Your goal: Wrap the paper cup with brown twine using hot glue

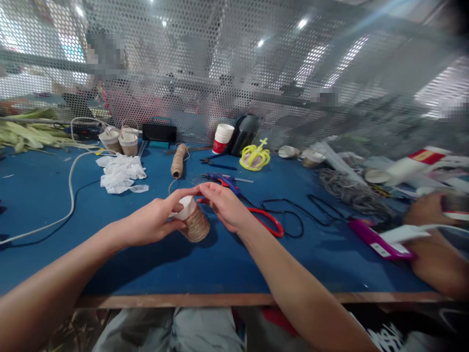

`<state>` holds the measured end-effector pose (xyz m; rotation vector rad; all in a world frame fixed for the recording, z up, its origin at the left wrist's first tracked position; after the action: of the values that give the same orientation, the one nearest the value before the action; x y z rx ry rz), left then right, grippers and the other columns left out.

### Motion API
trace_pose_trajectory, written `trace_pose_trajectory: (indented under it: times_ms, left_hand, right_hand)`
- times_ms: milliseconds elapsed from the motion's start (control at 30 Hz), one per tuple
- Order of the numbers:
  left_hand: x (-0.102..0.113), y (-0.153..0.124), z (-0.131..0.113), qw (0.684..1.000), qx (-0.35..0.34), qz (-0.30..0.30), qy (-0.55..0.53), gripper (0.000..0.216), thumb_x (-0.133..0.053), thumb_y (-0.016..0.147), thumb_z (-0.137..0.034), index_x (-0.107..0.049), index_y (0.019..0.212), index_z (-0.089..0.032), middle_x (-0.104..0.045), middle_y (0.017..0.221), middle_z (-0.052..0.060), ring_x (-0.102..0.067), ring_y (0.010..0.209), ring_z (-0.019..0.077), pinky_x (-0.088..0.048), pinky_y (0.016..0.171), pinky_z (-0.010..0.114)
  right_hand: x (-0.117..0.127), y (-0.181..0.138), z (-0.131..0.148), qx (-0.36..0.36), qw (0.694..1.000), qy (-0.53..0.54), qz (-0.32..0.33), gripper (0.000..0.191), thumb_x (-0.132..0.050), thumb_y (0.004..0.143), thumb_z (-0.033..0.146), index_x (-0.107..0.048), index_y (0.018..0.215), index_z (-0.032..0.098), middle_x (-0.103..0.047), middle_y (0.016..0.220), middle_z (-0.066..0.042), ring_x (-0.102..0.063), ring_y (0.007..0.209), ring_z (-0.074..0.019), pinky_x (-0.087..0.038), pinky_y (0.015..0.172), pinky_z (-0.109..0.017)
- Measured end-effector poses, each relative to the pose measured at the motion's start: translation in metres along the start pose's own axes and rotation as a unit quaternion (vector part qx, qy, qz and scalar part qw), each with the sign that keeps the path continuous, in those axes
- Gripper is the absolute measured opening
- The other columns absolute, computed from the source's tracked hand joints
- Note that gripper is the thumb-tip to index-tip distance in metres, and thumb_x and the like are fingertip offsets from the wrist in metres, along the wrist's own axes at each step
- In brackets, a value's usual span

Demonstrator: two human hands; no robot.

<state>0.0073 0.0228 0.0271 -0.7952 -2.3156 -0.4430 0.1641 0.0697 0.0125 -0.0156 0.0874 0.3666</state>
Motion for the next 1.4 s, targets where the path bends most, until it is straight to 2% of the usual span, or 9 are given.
trace_pose_trajectory:
  times_ms: [200, 333, 433, 567, 700, 800, 900, 1033, 1400]
  left_hand:
    - [0.002, -0.004, -0.005, 0.995, -0.019, 0.035, -0.089, 0.063, -0.052, 0.081, -0.02, -0.02, 0.136, -0.021, -0.065, 0.09, 0.003, -0.058, 0.083, 0.0149, -0.042, 0.078, 0.027]
    - [0.004, -0.006, -0.008, 0.965, -0.023, 0.064, -0.253, 0.062, -0.055, 0.08, -0.017, -0.024, 0.134, -0.021, -0.061, 0.087, 0.002, -0.055, 0.08, 0.012, -0.043, 0.074, 0.023]
    - [0.006, -0.007, -0.009, 0.936, -0.012, 0.082, -0.341, 0.061, -0.057, 0.078, -0.012, -0.029, 0.131, -0.02, -0.058, 0.082, 0.0, -0.053, 0.073, 0.0099, -0.043, 0.068, 0.02]
    - [0.006, -0.007, -0.006, 0.923, 0.015, 0.095, -0.372, 0.063, -0.06, 0.076, -0.011, -0.031, 0.131, -0.02, -0.056, 0.077, -0.001, -0.052, 0.069, 0.0093, -0.043, 0.066, 0.02]
    - [0.008, -0.006, 0.0, 0.926, 0.033, 0.087, -0.365, 0.064, -0.062, 0.076, -0.017, -0.03, 0.132, -0.022, -0.057, 0.075, -0.001, -0.053, 0.067, 0.0101, -0.044, 0.064, 0.022]
    - [0.012, -0.004, 0.004, 0.936, 0.042, 0.062, -0.345, 0.064, -0.062, 0.076, -0.018, -0.03, 0.131, -0.021, -0.057, 0.074, -0.001, -0.052, 0.065, 0.0099, -0.043, 0.061, 0.021]
    - [0.016, -0.003, 0.004, 0.941, 0.051, 0.05, -0.331, 0.065, -0.061, 0.075, -0.017, -0.029, 0.131, -0.02, -0.057, 0.076, 0.0, -0.052, 0.065, 0.0102, -0.042, 0.061, 0.021]
    - [0.018, -0.003, 0.001, 0.943, 0.053, 0.055, -0.324, 0.064, -0.061, 0.075, -0.017, -0.03, 0.131, -0.019, -0.058, 0.077, 0.0, -0.053, 0.066, 0.0105, -0.042, 0.061, 0.021]
    - [0.019, -0.008, -0.002, 0.943, 0.029, 0.074, -0.322, 0.059, -0.06, 0.076, -0.016, -0.034, 0.129, -0.019, -0.058, 0.075, 0.0, -0.054, 0.069, 0.0105, -0.045, 0.063, 0.02]
  right_hand:
    - [0.0, -0.004, 0.0, 0.003, 0.993, -0.082, 0.089, 0.051, -0.048, 0.075, 0.063, -0.067, 0.083, 0.017, -0.064, 0.088, -0.006, -0.055, 0.086, -0.0166, -0.039, 0.083, -0.033]
    - [-0.004, -0.01, 0.006, 0.011, 0.986, -0.046, 0.16, 0.043, -0.054, 0.076, 0.056, -0.067, 0.095, 0.02, -0.065, 0.099, -0.005, -0.056, 0.096, -0.0165, -0.037, 0.089, -0.033]
    - [-0.006, -0.014, 0.011, 0.007, 0.982, -0.055, 0.178, 0.031, -0.063, 0.074, 0.045, -0.067, 0.091, 0.019, -0.065, 0.103, -0.005, -0.056, 0.098, -0.0165, -0.037, 0.09, -0.033]
    - [-0.008, -0.017, 0.014, 0.004, 0.985, -0.056, 0.162, 0.016, -0.068, 0.071, 0.033, -0.066, 0.077, 0.018, -0.065, 0.099, -0.004, -0.057, 0.096, -0.0165, -0.04, 0.087, -0.033]
    - [-0.004, -0.02, 0.021, 0.075, 0.986, -0.101, 0.106, 0.012, -0.067, 0.071, 0.03, -0.063, 0.072, 0.019, -0.063, 0.095, -0.003, -0.055, 0.093, -0.0171, -0.04, 0.085, -0.033]
    - [-0.001, -0.023, 0.029, 0.107, 0.975, -0.178, 0.081, 0.011, -0.064, 0.073, 0.03, -0.062, 0.071, 0.019, -0.06, 0.081, -0.001, -0.054, 0.079, -0.0149, -0.042, 0.075, -0.03]
    - [0.001, -0.026, 0.033, 0.093, 0.967, -0.225, 0.081, 0.012, -0.06, 0.075, 0.03, -0.06, 0.074, 0.018, -0.056, 0.069, 0.001, -0.049, 0.064, -0.0117, -0.04, 0.062, -0.027]
    - [0.0, -0.027, 0.033, 0.076, 0.962, -0.249, 0.081, 0.014, -0.059, 0.074, 0.031, -0.059, 0.073, 0.017, -0.052, 0.064, 0.002, -0.043, 0.058, -0.0102, -0.036, 0.055, -0.025]
    - [0.001, -0.026, 0.026, 0.057, 0.959, -0.264, 0.091, 0.015, -0.059, 0.074, 0.031, -0.057, 0.071, 0.016, -0.045, 0.059, 0.003, -0.04, 0.055, -0.0092, -0.034, 0.053, -0.025]
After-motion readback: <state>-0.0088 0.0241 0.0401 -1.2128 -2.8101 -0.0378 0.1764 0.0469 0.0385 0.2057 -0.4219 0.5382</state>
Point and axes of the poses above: each hand's wrist, its own y-axis towards the middle knuckle, its own x-axis out of the back of the hand, z = x × y, the point moved 3 cm from there along y, towards the middle knuckle
